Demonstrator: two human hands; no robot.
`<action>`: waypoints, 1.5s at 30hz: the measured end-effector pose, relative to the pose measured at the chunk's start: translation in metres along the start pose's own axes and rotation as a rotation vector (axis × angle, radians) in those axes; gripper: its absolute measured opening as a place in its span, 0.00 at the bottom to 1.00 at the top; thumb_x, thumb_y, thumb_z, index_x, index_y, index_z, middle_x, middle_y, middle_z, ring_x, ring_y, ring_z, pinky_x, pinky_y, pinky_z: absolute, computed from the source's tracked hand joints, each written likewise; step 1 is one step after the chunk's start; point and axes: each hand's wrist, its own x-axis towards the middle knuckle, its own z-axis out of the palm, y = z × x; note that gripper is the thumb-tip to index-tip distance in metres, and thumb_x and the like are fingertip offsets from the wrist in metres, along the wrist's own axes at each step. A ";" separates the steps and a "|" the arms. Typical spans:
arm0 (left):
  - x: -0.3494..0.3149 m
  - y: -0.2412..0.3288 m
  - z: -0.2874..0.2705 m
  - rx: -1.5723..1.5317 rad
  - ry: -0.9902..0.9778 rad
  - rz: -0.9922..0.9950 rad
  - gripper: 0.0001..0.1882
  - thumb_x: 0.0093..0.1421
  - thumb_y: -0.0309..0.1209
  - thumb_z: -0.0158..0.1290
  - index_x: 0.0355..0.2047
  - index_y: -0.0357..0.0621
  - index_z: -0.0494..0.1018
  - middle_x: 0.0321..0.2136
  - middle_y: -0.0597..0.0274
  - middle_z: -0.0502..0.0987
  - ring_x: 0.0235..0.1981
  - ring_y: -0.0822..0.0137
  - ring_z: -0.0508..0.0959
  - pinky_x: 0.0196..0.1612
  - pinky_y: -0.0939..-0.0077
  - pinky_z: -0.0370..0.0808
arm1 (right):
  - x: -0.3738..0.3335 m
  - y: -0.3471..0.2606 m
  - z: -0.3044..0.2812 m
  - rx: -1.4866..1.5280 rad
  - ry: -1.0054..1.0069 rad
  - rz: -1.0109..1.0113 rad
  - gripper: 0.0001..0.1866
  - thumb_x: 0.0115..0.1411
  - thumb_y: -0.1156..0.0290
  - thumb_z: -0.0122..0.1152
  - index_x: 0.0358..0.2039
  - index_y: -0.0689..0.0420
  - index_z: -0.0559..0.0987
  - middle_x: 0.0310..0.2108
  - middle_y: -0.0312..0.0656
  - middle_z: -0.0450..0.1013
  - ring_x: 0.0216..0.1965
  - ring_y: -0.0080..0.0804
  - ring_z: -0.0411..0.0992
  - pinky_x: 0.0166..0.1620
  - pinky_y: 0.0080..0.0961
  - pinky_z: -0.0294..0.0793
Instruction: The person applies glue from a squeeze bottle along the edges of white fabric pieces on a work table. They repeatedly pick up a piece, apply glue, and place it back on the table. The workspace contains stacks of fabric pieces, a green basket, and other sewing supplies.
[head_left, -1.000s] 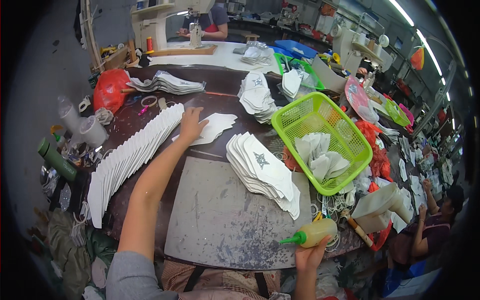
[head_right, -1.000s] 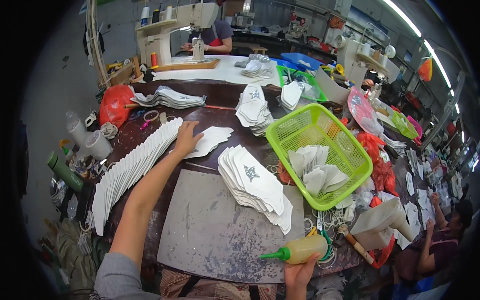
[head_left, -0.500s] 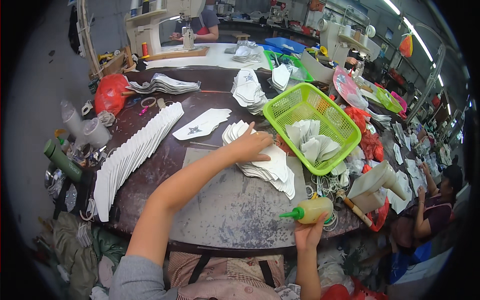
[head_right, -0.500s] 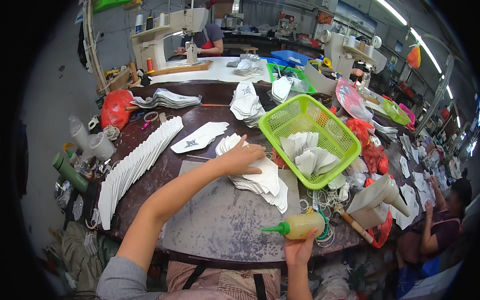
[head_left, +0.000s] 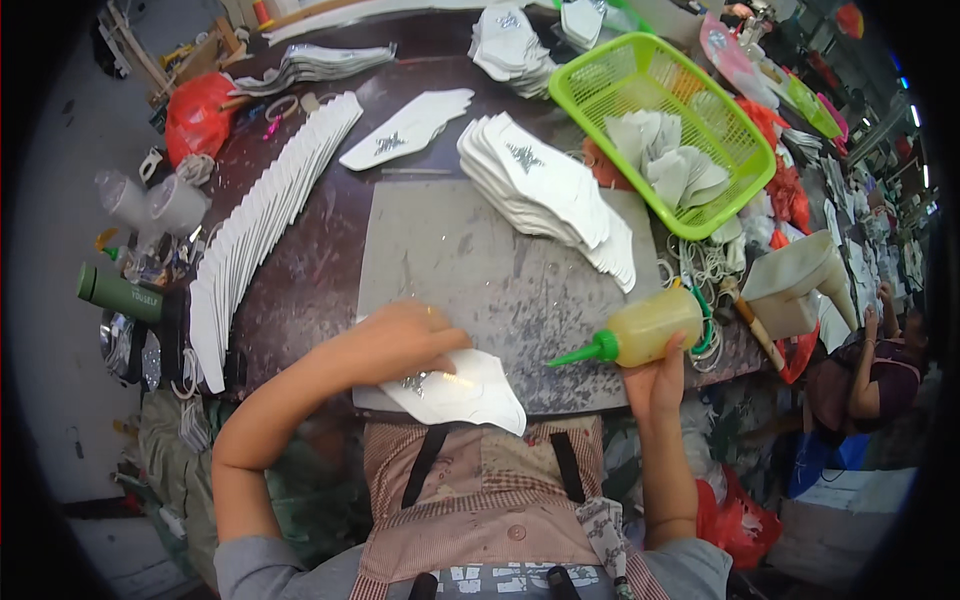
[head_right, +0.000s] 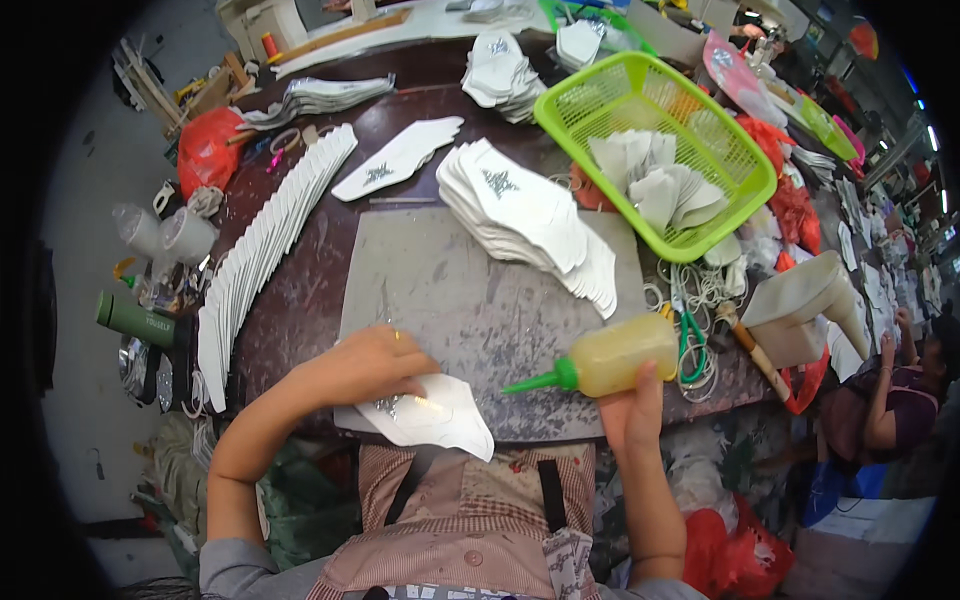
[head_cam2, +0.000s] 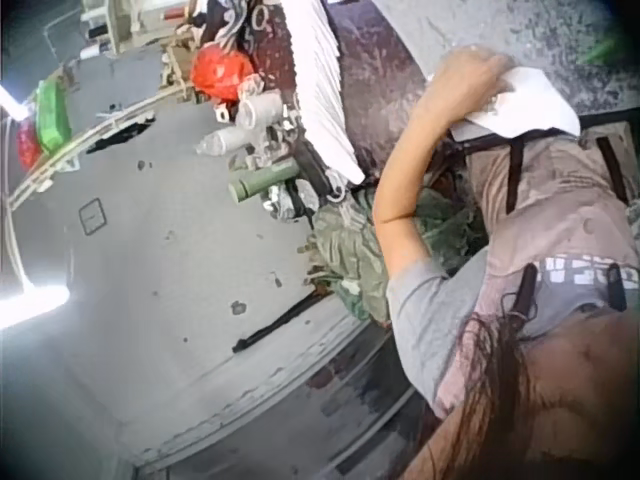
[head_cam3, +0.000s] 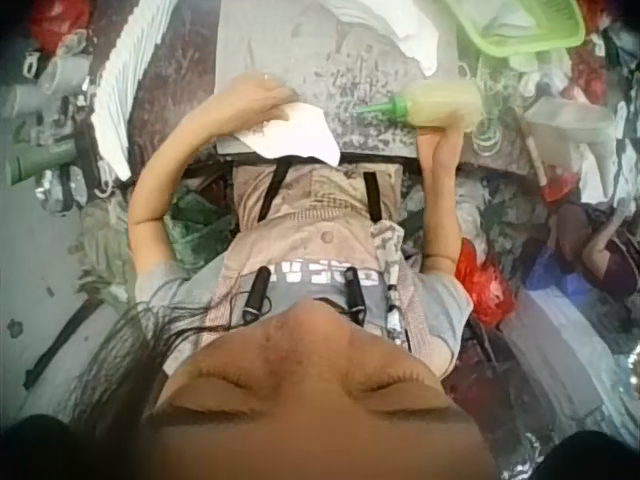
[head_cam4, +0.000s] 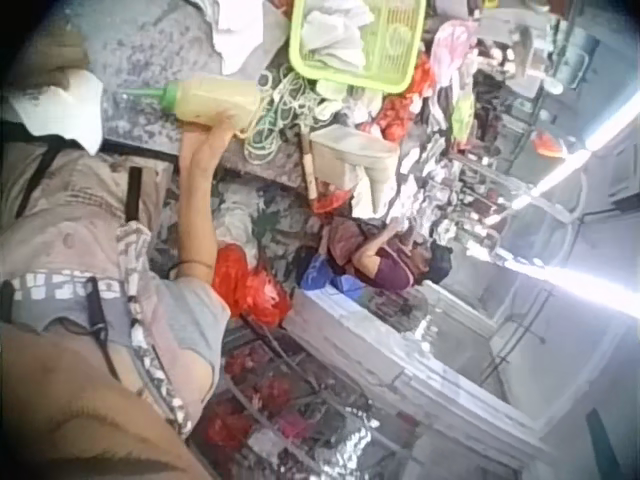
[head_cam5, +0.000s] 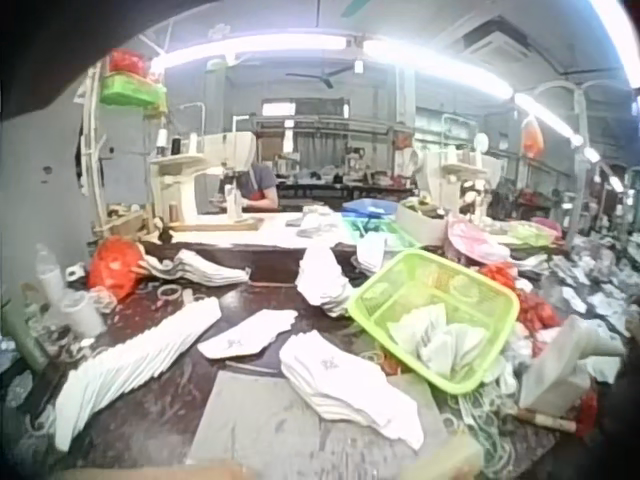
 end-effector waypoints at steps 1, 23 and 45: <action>0.003 -0.001 0.001 0.033 0.032 0.007 0.16 0.56 0.35 0.59 0.43 0.45 0.75 0.33 0.58 0.75 0.39 0.54 0.76 0.43 0.61 0.72 | 0.002 0.003 0.007 -0.109 -0.025 -0.003 0.32 0.65 0.51 0.57 0.63 0.53 0.61 0.57 0.42 0.67 0.58 0.41 0.68 0.60 0.44 0.69; -0.004 -0.002 0.007 0.136 0.142 -0.029 0.26 0.49 0.46 0.62 0.45 0.44 0.75 0.38 0.57 0.71 0.43 0.57 0.72 0.48 0.63 0.70 | 0.046 0.020 0.071 -0.473 -0.076 0.134 0.26 0.62 0.61 0.65 0.50 0.68 0.70 0.43 0.47 0.74 0.42 0.37 0.78 0.44 0.36 0.83; -0.003 0.004 0.012 0.122 0.163 -0.074 0.23 0.50 0.44 0.62 0.42 0.45 0.73 0.37 0.58 0.68 0.44 0.58 0.69 0.46 0.64 0.67 | 0.008 -0.006 0.043 -0.599 -0.033 0.150 0.29 0.55 0.59 0.71 0.48 0.66 0.73 0.39 0.42 0.75 0.39 0.27 0.75 0.43 0.25 0.76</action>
